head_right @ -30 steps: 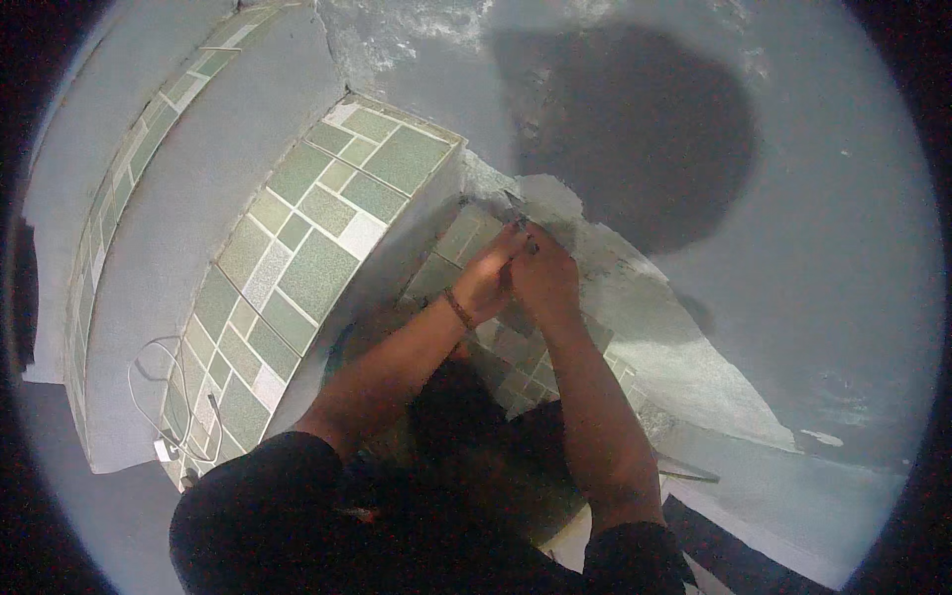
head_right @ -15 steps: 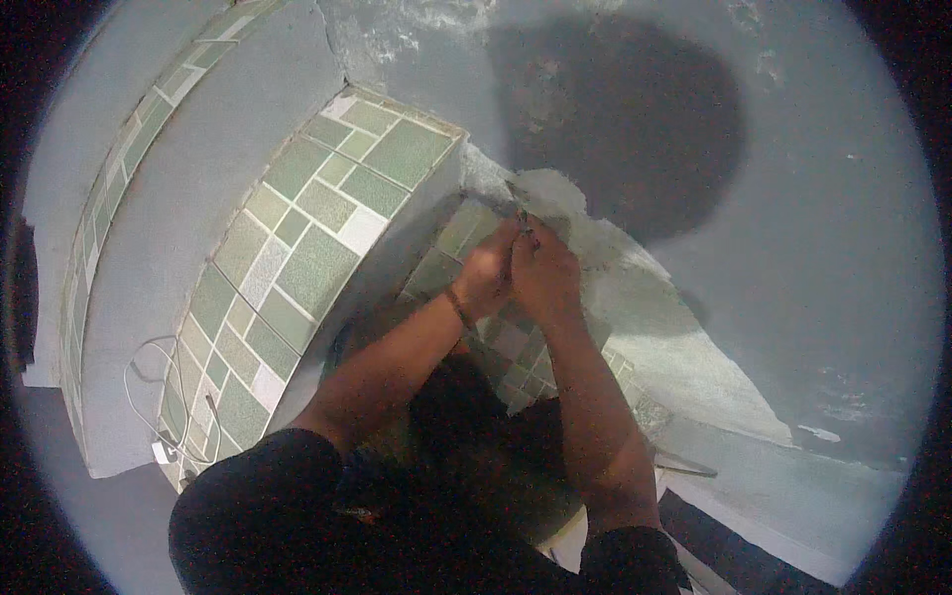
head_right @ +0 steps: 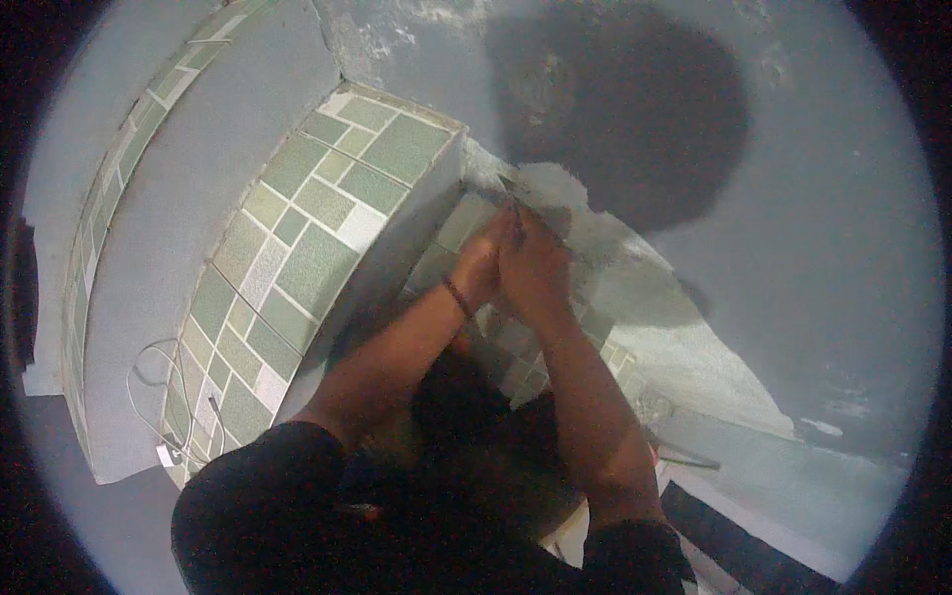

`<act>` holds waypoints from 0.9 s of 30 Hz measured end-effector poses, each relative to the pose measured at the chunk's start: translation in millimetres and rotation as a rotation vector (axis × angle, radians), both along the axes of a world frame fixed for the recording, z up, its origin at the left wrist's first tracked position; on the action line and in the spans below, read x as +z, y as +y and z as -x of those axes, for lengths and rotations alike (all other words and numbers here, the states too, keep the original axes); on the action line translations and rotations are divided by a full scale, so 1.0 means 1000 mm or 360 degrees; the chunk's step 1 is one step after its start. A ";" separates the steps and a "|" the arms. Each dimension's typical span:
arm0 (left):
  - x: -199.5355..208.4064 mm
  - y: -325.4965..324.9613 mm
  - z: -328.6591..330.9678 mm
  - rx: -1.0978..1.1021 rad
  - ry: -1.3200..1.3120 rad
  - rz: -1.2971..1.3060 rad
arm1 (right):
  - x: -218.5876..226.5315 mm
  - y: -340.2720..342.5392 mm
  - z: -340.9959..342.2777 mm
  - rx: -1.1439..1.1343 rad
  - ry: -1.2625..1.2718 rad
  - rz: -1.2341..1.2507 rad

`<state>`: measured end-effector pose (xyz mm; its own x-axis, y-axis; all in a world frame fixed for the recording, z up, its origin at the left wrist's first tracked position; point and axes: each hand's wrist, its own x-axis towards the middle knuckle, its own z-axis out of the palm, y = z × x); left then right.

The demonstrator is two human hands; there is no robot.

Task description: The person scrapes and peels wallpaper from a tiled stair wall using a scraper and a brush. They remove loose wallpaper pieces by hand and continue scraping along the stair risers.

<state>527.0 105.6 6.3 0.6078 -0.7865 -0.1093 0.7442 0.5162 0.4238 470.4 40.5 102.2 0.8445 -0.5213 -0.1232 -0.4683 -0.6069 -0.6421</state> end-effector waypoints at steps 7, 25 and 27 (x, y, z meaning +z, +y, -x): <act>0.002 0.005 0.001 -0.0008 0.0092 -0.0086 | 0.002 0.004 -0.002 -0.0022 0.0025 0.0046; 0.004 0.007 -0.007 0.0073 0.0147 -0.0077 | -0.014 0.000 -0.011 0.0066 -0.0184 0.0009; 0.000 0.007 -0.013 0.0511 -0.1053 -0.0421 | -0.016 -0.002 -0.015 0.0155 -0.0111 0.0032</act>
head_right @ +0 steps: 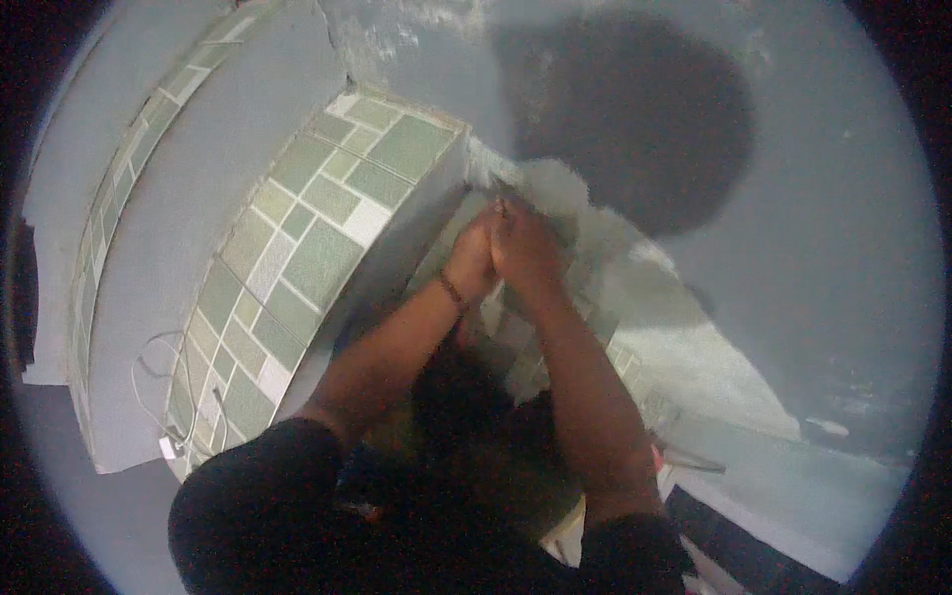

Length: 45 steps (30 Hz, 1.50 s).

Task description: The person scrapes and peels wallpaper from a tiled stair wall using a scraper and a brush. They remove loose wallpaper pieces by hand and continue scraping along the stair risers.

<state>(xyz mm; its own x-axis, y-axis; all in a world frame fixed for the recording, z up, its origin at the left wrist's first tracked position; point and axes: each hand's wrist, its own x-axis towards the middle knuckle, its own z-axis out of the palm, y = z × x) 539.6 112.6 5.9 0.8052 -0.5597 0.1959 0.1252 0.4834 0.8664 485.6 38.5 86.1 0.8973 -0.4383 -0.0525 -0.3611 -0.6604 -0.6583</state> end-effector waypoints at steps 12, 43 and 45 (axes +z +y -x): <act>-0.017 -0.004 -0.019 -0.0177 0.1290 0.0553 | -0.005 0.005 -0.023 -0.0061 0.0083 0.0010; -0.023 0.009 -0.019 0.0228 -0.0295 -0.0787 | -0.028 0.002 -0.045 -0.0030 0.0282 0.0053; -0.023 0.008 -0.018 0.0166 -0.0069 -0.0687 | -0.030 0.001 -0.045 -0.0007 0.0299 0.0087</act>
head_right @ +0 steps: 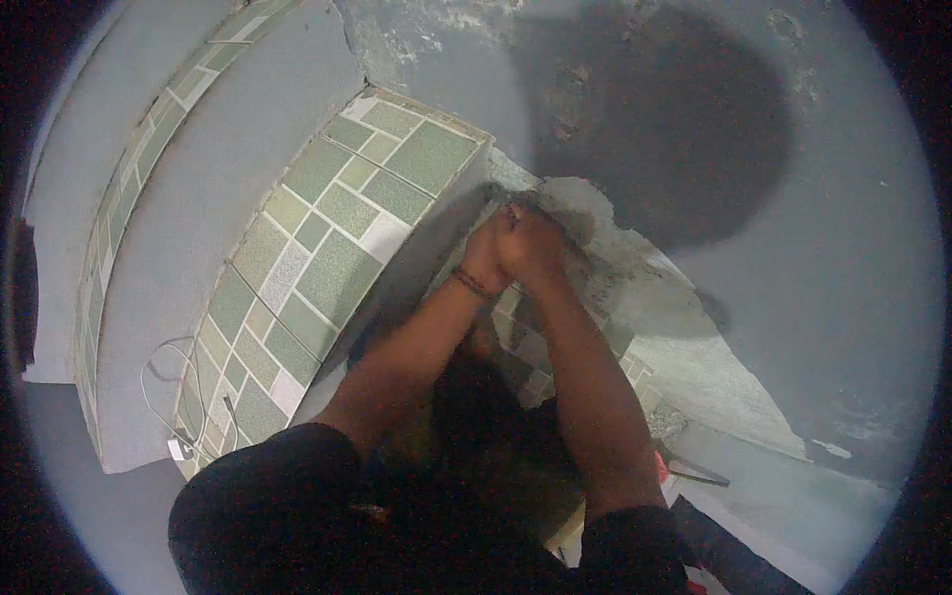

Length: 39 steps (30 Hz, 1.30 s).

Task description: The person scrapes and peels wallpaper from a tiled stair wall using a scraper and a brush. They remove loose wallpaper pieces by hand and continue scraping along the stair risers.

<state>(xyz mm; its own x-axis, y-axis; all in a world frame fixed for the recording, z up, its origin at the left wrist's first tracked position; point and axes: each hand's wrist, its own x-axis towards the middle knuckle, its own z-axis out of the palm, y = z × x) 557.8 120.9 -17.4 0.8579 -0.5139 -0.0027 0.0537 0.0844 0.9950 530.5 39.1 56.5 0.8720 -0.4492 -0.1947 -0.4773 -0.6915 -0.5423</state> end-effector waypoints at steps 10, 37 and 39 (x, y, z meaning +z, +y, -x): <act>0.035 -0.002 0.030 -0.0179 0.1358 0.0912 | 0.029 0.000 0.050 -0.0043 -0.0118 -0.0036; 0.038 -0.034 0.052 -0.0238 0.1173 0.1071 | 0.026 -0.028 0.076 -0.0230 -0.0372 -0.0296; 0.033 -0.034 0.053 -0.0214 0.0846 0.0882 | 0.018 -0.031 0.077 -0.0283 -0.0367 -0.0383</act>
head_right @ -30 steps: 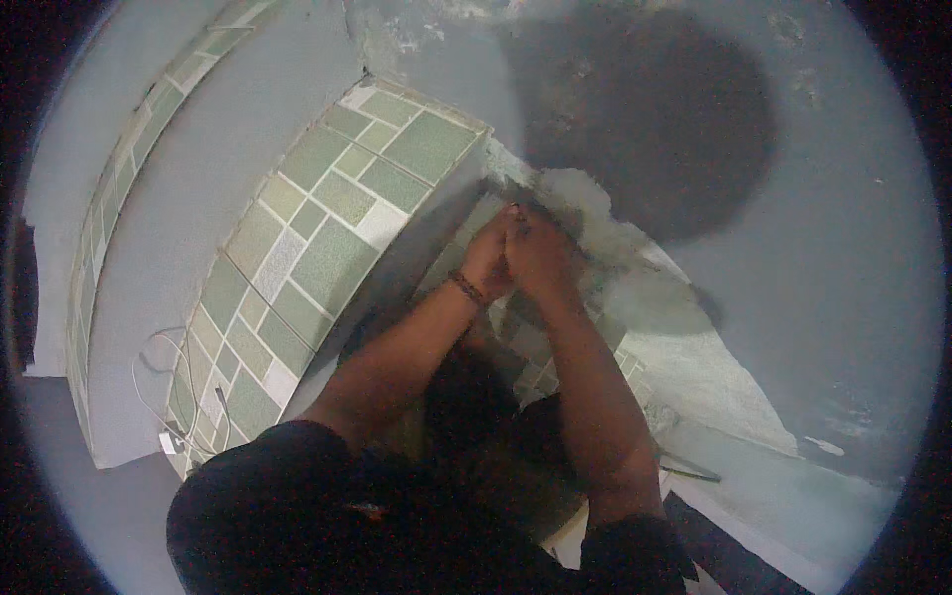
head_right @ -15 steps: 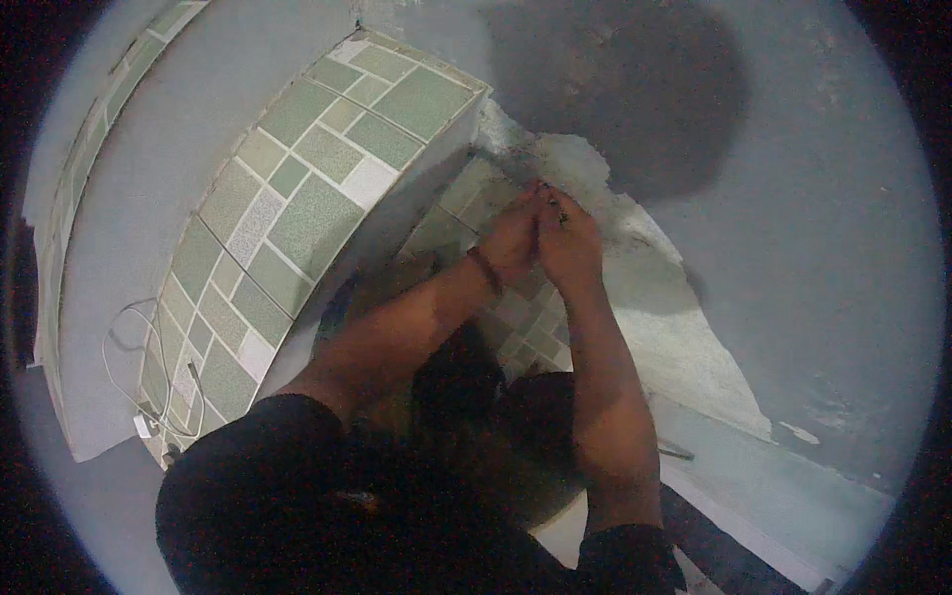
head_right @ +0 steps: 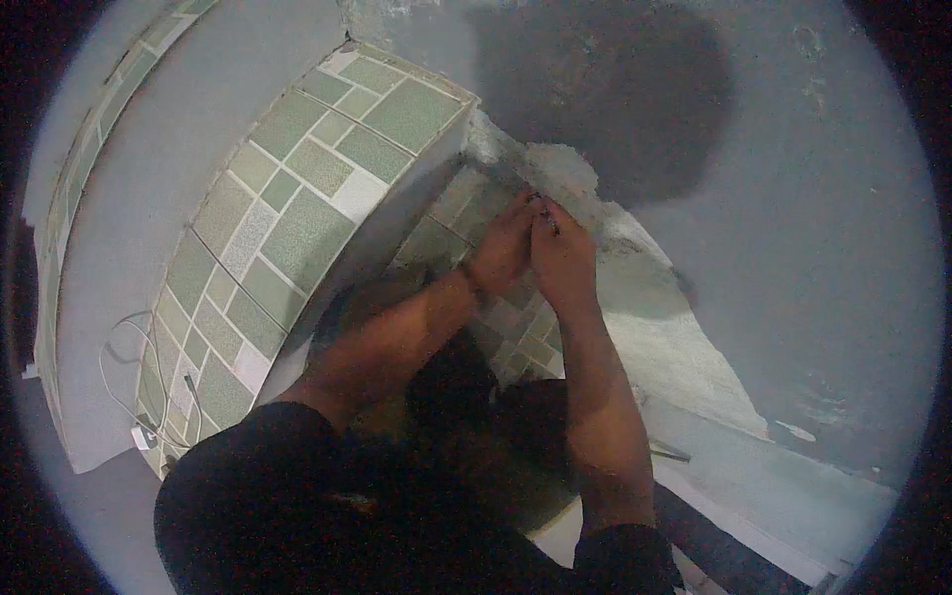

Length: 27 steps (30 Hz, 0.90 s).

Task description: The person scrapes and peels wallpaper from a tiled stair wall using a scraper and a brush. They remove loose wallpaper pieces by hand and continue scraping along the stair risers.

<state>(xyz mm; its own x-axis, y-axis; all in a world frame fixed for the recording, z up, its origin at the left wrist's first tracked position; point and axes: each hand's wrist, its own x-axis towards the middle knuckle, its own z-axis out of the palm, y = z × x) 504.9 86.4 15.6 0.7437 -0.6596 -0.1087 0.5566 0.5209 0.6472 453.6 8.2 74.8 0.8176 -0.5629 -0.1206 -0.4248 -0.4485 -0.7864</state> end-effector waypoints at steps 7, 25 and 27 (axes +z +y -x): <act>-0.013 -0.003 -0.005 -0.0052 0.0104 -0.0139 | -0.006 0.001 0.004 0.0020 -0.0186 -0.0226; -0.004 0.014 -0.011 -0.0164 0.0404 0.0252 | 0.019 0.033 -0.007 0.0080 0.0115 0.0385; -0.005 0.013 -0.010 -0.0172 0.0441 0.0288 | 0.019 0.032 -0.005 0.0046 0.0236 0.0322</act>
